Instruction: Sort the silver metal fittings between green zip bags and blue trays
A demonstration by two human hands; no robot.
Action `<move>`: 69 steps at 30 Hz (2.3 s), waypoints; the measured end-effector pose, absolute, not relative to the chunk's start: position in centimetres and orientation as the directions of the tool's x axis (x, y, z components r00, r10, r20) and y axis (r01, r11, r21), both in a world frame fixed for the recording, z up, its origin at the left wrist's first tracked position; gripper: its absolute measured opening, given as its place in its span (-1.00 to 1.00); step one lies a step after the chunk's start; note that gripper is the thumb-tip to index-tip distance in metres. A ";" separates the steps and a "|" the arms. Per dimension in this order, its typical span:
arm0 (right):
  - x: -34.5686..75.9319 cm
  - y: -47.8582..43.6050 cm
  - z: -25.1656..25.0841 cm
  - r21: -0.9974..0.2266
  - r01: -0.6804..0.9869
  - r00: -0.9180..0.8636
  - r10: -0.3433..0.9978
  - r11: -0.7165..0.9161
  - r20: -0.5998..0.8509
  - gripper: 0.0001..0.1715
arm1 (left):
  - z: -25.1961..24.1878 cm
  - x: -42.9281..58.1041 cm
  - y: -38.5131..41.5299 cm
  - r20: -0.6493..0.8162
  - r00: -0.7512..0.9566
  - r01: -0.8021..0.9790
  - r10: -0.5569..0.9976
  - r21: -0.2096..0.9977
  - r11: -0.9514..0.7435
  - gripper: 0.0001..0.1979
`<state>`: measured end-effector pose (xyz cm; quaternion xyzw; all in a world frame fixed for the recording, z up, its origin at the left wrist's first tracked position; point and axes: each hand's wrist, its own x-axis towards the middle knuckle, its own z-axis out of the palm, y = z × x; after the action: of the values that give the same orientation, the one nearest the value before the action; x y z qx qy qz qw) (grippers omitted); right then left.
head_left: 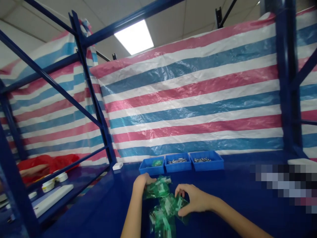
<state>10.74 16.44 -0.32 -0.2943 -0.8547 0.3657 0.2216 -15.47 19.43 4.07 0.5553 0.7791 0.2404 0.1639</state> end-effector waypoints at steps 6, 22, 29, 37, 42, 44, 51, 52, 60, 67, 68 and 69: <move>10.7 17.7 -1.1 -0.752 0.416 -0.423 0.841 0.511 0.336 -0.62 | 4.4 -13.8 19.3 -0.388 -0.172 0.906 0.906 0.298 0.300 -0.49; 11.1 20.6 -1.4 -0.969 -0.225 -0.115 0.985 0.102 0.130 -0.47 | 3.8 -7.9 19.8 0.115 0.290 0.507 0.950 0.823 -0.255 -0.58; 10.6 19.5 -0.6 -0.945 -0.264 -0.188 0.950 0.194 0.248 -0.49 | 3.8 -6.2 19.9 0.278 0.302 0.327 0.912 0.868 -0.373 -0.60; 11.3 20.3 -0.2 -0.915 -0.268 0.009 0.951 0.301 0.310 -0.57 | 3.4 -5.4 19.5 0.179 0.358 0.357 0.916 0.881 -0.312 -0.56; 11.5 20.7 -0.9 -0.885 -0.072 -0.022 0.886 0.460 0.463 -0.60 | 2.8 -5.0 19.8 0.283 0.279 0.298 0.917 0.883 -0.363 -0.60; 11.6 20.5 -1.0 -0.836 0.018 0.011 0.836 0.548 0.548 -0.70 | 2.7 -5.0 20.1 0.327 0.245 0.294 0.913 0.872 -0.391 -0.63; 11.7 19.8 -0.5 -0.794 0.041 0.024 0.793 0.607 0.608 -0.73 | 2.8 -5.2 20.5 0.460 0.193 0.295 0.867 0.815 -0.499 -0.67; 11.7 19.8 -0.5 -0.831 0.004 0.028 0.830 0.557 0.557 -0.71 | 2.8 -5.1 20.4 0.440 0.188 0.290 0.878 0.829 -0.478 -0.66; 11.3 19.4 -0.3 -0.950 -0.145 -0.015 0.960 0.275 0.280 -0.49 | 2.9 -6.3 20.7 0.298 0.221 0.279 0.929 0.893 -0.353 -0.61; 11.3 19.5 -0.9 -0.945 -0.168 0.029 0.960 0.281 0.280 -0.48 | 2.3 -13.9 23.1 0.516 -0.554 0.617 0.653 0.781 -0.094 -0.71; 11.3 19.4 -1.0 -0.945 -0.169 0.030 0.959 0.281 0.280 -0.48 | 2.2 -14.7 23.2 0.522 -0.593 0.650 0.613 0.759 -0.018 -0.73; 11.3 19.4 -1.1 -0.945 -0.168 0.030 0.959 0.282 0.281 -0.48 | 2.1 -15.3 23.3 0.523 -0.616 0.666 0.589 0.745 0.035 -0.73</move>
<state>11.26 19.40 -1.08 -0.3801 -0.5202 0.4633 0.6085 -15.26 23.25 2.10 0.4367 0.7186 0.5401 -0.0353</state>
